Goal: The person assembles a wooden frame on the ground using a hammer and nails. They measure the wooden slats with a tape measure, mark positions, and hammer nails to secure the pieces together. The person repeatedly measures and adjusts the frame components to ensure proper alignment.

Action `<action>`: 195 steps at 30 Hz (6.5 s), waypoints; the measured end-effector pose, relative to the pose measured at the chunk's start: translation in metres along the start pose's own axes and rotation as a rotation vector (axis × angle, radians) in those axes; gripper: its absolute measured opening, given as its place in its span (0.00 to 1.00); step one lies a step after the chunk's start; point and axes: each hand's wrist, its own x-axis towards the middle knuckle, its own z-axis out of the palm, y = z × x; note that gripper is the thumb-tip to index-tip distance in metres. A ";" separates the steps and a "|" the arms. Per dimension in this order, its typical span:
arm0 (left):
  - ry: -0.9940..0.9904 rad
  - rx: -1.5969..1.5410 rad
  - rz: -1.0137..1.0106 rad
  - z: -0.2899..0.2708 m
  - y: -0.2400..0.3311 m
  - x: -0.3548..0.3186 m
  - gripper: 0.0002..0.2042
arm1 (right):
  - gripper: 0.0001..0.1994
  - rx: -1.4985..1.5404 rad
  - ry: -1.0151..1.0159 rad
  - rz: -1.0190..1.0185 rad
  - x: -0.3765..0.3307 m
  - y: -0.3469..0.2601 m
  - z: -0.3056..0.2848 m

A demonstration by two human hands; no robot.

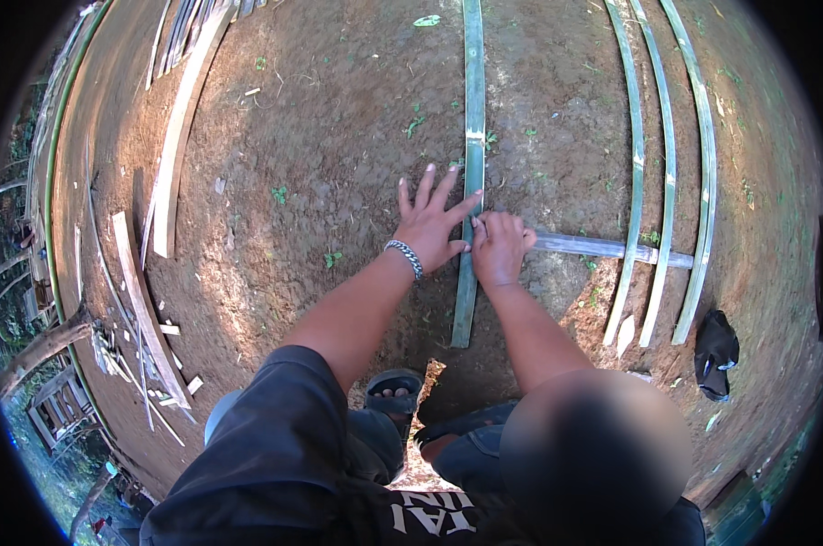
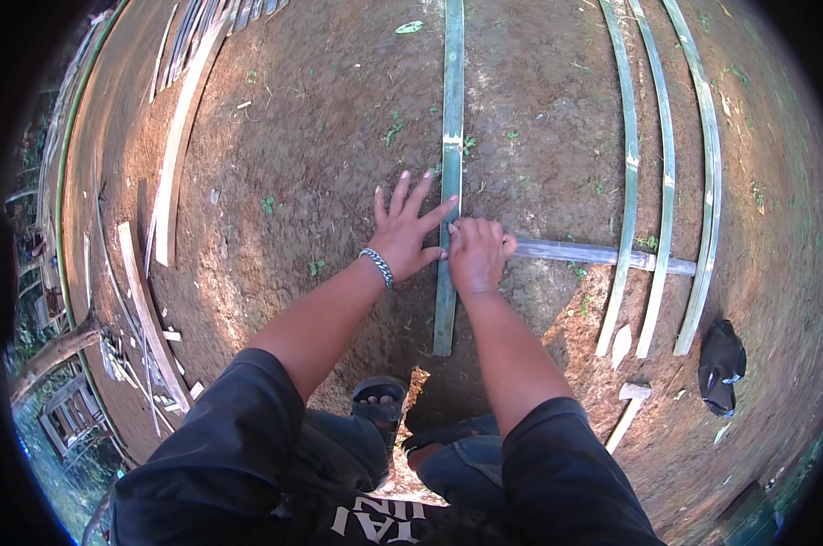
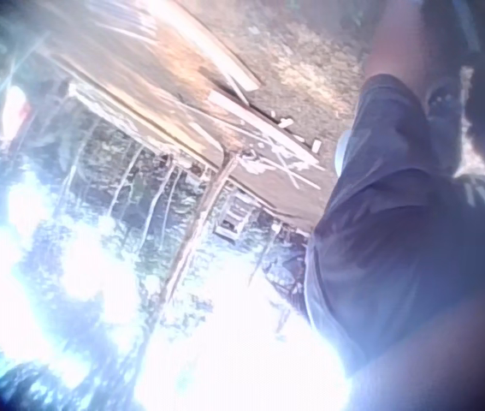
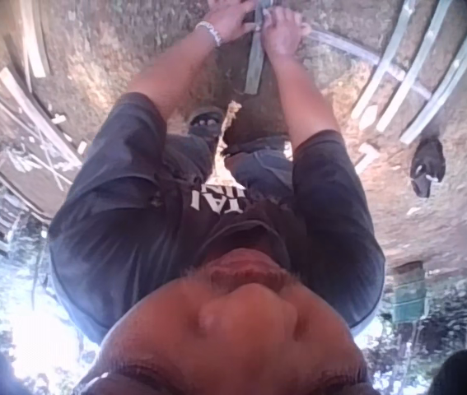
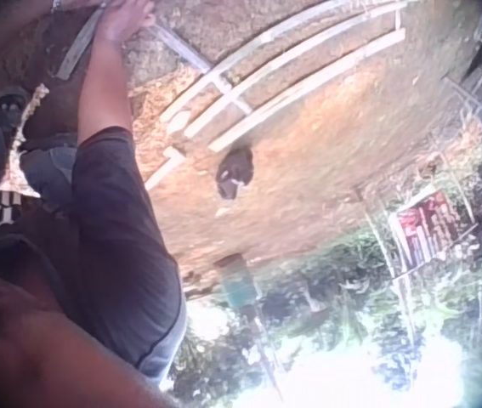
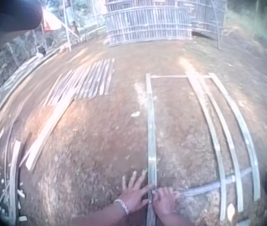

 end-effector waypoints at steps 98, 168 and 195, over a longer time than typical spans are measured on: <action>-0.204 0.290 0.120 -0.019 0.017 0.004 0.41 | 0.37 -0.144 -0.854 0.304 0.068 -0.025 -0.096; -0.325 0.325 0.044 -0.029 0.020 0.011 0.44 | 0.15 0.889 -0.687 0.708 0.242 -0.016 -0.095; -0.226 0.329 0.095 -0.015 0.012 0.009 0.44 | 0.40 0.475 -0.458 0.511 -0.080 -0.006 -0.070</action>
